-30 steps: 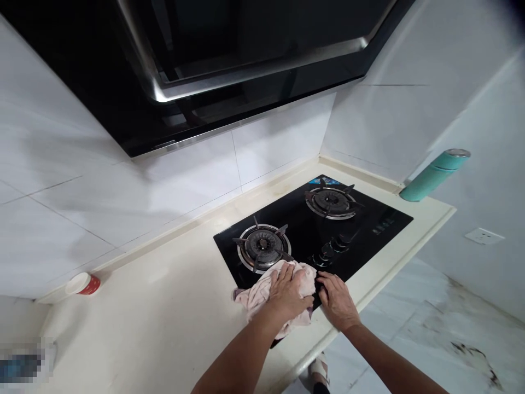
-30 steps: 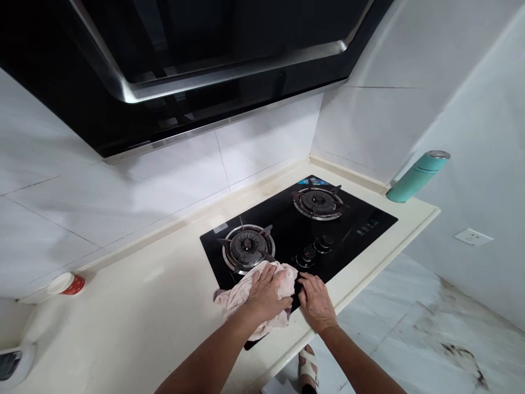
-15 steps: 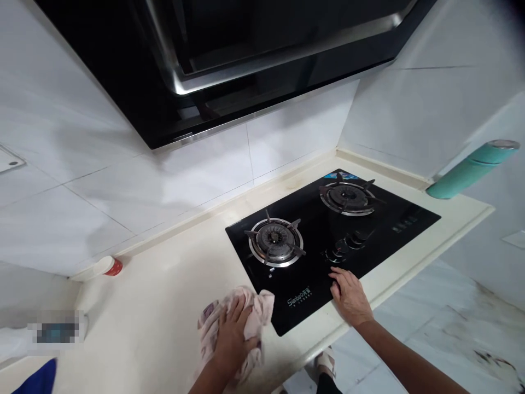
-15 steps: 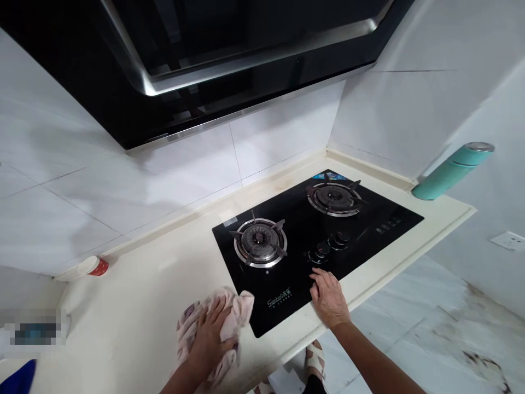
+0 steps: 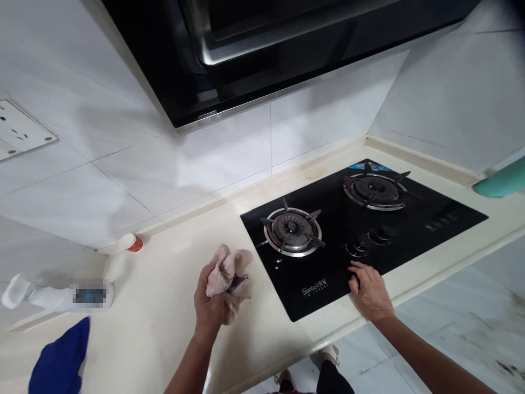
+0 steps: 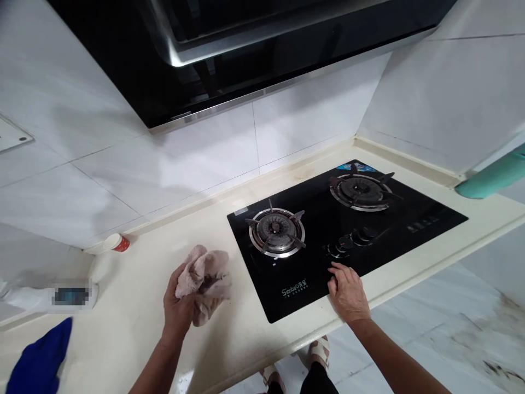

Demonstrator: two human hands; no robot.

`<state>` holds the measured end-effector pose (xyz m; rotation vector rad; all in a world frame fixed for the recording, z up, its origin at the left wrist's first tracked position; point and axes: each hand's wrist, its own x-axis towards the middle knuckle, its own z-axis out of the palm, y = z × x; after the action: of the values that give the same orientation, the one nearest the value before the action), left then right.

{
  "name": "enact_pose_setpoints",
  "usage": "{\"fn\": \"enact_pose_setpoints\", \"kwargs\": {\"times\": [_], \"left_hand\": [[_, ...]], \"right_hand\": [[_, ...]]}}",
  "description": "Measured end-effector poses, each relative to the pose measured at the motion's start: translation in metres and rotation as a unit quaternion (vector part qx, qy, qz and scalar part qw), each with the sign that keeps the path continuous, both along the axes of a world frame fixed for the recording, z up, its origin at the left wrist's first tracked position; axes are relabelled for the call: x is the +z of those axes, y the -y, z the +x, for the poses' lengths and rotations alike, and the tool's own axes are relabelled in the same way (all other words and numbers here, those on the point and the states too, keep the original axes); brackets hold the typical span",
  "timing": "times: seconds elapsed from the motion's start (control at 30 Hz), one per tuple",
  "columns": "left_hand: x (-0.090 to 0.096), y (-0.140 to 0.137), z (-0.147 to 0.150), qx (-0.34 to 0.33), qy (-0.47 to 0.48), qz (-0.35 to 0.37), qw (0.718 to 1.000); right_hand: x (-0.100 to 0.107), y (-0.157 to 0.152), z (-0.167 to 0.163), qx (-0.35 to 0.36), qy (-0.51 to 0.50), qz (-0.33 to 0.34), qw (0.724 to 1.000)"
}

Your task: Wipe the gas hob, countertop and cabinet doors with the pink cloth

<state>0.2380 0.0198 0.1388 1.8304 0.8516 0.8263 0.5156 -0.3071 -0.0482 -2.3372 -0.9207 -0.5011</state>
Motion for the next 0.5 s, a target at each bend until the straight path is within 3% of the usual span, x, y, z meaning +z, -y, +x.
{"fn": "enact_pose_setpoints", "kwargs": {"times": [0.07, 0.13, 0.23, 0.3, 0.37, 0.5], "left_hand": [[-0.021, 0.003, -0.006, 0.004, -0.017, 0.005, 1.000], [-0.046, 0.004, -0.019, -0.013, -0.120, 0.061, 0.991], [-0.076, 0.001, -0.047, -0.057, -0.332, 0.160, 0.928], [-0.081, -0.003, -0.059, -0.079, -0.391, 0.191, 0.897], [-0.078, -0.010, -0.058, -0.086, -0.388, 0.216, 0.892], [-0.068, -0.019, -0.013, -0.092, -0.410, 0.224, 0.879]], "right_hand": [[0.000, 0.000, 0.000, 0.001, -0.001, 0.000, 1.000], [0.000, 0.001, 0.000, 0.001, 0.000, 0.001, 1.000], [-0.002, 0.001, 0.001, 0.002, 0.004, -0.003, 1.000], [-0.002, 0.002, 0.002, 0.002, 0.004, -0.008, 1.000], [-0.002, 0.002, 0.002, -0.001, 0.002, -0.012, 1.000], [-0.001, 0.003, 0.001, -0.003, 0.003, -0.017, 1.000]]}}
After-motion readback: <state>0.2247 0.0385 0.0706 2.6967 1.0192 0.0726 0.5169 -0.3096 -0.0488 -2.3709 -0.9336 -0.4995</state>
